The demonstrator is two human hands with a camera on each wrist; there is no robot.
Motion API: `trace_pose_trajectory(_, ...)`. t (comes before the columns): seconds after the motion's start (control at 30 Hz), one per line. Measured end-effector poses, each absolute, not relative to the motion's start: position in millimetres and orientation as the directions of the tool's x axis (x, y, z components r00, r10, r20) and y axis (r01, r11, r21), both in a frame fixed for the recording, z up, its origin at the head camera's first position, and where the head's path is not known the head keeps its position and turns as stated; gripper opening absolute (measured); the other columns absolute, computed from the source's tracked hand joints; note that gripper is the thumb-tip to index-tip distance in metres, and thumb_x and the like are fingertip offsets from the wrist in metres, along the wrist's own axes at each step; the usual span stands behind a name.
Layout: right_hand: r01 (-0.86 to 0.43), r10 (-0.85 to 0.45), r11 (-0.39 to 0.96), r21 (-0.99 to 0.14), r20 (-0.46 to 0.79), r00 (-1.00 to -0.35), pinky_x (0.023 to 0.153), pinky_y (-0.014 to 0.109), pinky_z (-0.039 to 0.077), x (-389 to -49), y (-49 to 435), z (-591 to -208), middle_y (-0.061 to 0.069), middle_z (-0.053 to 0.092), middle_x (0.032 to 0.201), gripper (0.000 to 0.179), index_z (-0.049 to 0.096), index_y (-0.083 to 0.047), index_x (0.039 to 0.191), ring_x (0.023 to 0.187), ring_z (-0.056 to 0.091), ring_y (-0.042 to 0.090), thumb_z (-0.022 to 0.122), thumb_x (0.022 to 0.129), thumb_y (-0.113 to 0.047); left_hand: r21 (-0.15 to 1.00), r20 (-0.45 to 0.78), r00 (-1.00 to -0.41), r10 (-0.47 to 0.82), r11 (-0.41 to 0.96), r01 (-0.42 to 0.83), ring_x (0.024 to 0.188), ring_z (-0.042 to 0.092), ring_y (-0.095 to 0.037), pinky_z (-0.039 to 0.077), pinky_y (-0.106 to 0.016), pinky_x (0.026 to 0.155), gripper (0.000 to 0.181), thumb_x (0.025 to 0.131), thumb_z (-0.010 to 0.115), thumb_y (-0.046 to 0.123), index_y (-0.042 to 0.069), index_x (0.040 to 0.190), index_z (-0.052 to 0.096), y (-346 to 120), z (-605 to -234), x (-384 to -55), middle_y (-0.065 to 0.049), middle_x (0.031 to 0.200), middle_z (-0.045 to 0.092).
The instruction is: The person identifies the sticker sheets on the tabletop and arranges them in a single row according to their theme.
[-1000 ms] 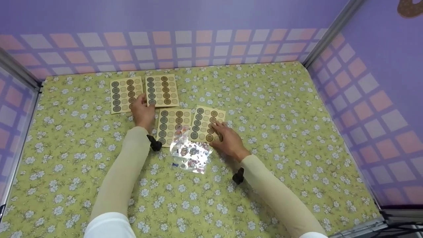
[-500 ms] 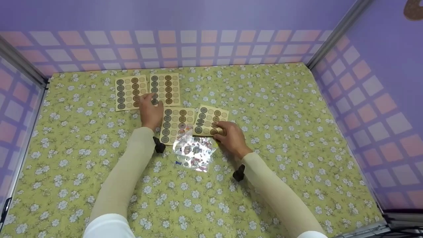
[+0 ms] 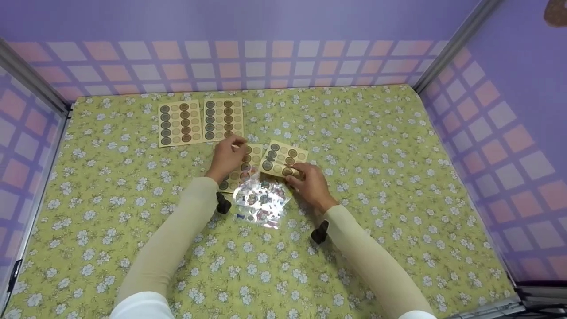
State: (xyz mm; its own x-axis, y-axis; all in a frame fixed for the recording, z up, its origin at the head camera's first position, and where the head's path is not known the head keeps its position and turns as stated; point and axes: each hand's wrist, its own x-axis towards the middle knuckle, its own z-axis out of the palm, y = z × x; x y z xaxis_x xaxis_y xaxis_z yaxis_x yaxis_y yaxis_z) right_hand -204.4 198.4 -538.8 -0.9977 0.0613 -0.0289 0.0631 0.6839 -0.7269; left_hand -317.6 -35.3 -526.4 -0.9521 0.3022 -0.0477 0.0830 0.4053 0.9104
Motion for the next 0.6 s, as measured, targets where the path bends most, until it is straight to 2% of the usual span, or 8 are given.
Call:
trace_pose_trajectory(0.1,0.062,0.064,0.671,-0.738,-0.026,-0.998,0.081,0.032,0.048,-201.9,197.8,-538.5,0.002,0.068,0.115,0.026,0.071,-0.020,0.114,0.097,0.060,0.016,0.070,0.089,-0.027,0.930,-0.148,-0.904,0.402,0.368,0.012,0.085,0.064,-0.035,0.053,-0.038,0.071,0.029,0.101,0.051,0.025,0.004,0.117,0.062,-29.5,-525.5,-310.1,-0.018,0.101,0.064)
trace_pose_trajectory(0.17,0.071,0.068,0.663,-0.745,-0.034,-0.997,0.080,0.032,0.047,-200.2,197.7,-537.6,0.001,0.067,0.115,0.026,0.071,-0.021,0.114,0.097,0.060,0.015,0.069,0.089,-0.028,0.931,-0.206,-0.867,0.453,0.363,-0.032,0.085,0.066,-0.036,0.055,-0.040,0.072,0.030,0.102,0.049,0.029,0.005,0.114,0.063,-25.6,-523.4,-306.5,-0.019,0.098,0.064)
trace_pose_trajectory(0.27,0.082,0.073,0.650,-0.756,-0.044,-0.996,0.076,0.031,0.046,-197.0,197.4,-536.0,0.001,0.067,0.113,0.025,0.070,-0.022,0.114,0.093,0.059,0.016,0.069,0.090,-0.028,0.916,-0.275,-0.829,0.488,0.394,-0.072,0.088,0.066,-0.032,0.056,-0.040,0.076,0.033,0.102,0.047,0.036,0.009,0.110,0.063,-20.2,-521.1,-303.3,-0.014,0.101,0.064)
trace_pose_trajectory(0.4,0.067,0.059,0.648,-0.758,-0.037,-0.998,0.074,0.031,0.044,-192.7,196.7,-534.9,0.001,0.067,0.118,0.031,0.069,-0.022,0.120,0.090,0.058,0.016,0.069,0.090,-0.028,0.897,-0.313,-0.809,0.498,0.434,-0.080,0.087,0.064,-0.026,0.053,-0.038,0.080,0.039,0.101,0.044,0.044,0.012,0.114,0.062,-17.0,-519.5,-300.7,-0.007,0.101,0.061)
trace_pose_trajectory(0.5,0.053,0.038,0.655,-0.754,-0.037,-0.999,0.074,0.032,0.046,-189.2,196.6,-535.7,0.002,0.064,0.128,0.038,0.066,-0.021,0.126,0.089,0.059,0.018,0.069,0.089,-0.029,0.900,-0.354,-0.788,0.504,0.412,-0.141,0.081,0.064,-0.026,0.053,-0.038,0.070,0.042,0.101,0.044,0.046,0.012,0.119,0.061,-16.2,-518.4,-297.5,-0.006,0.098,0.060)
trace_pose_trajectory(0.6,0.037,0.010,0.661,-0.749,-0.040,-0.999,0.081,0.034,0.050,-186.3,196.9,-537.0,0.002,0.060,0.135,0.042,0.063,-0.020,0.129,0.099,0.061,0.020,0.069,0.089,-0.029,0.900,-0.402,-0.757,0.515,0.372,-0.225,0.071,0.066,-0.026,0.052,-0.038,0.058,0.041,0.099,0.050,0.045,0.013,0.123,0.059,-15.5,-517.6,-293.7,-0.008,0.100,0.063)
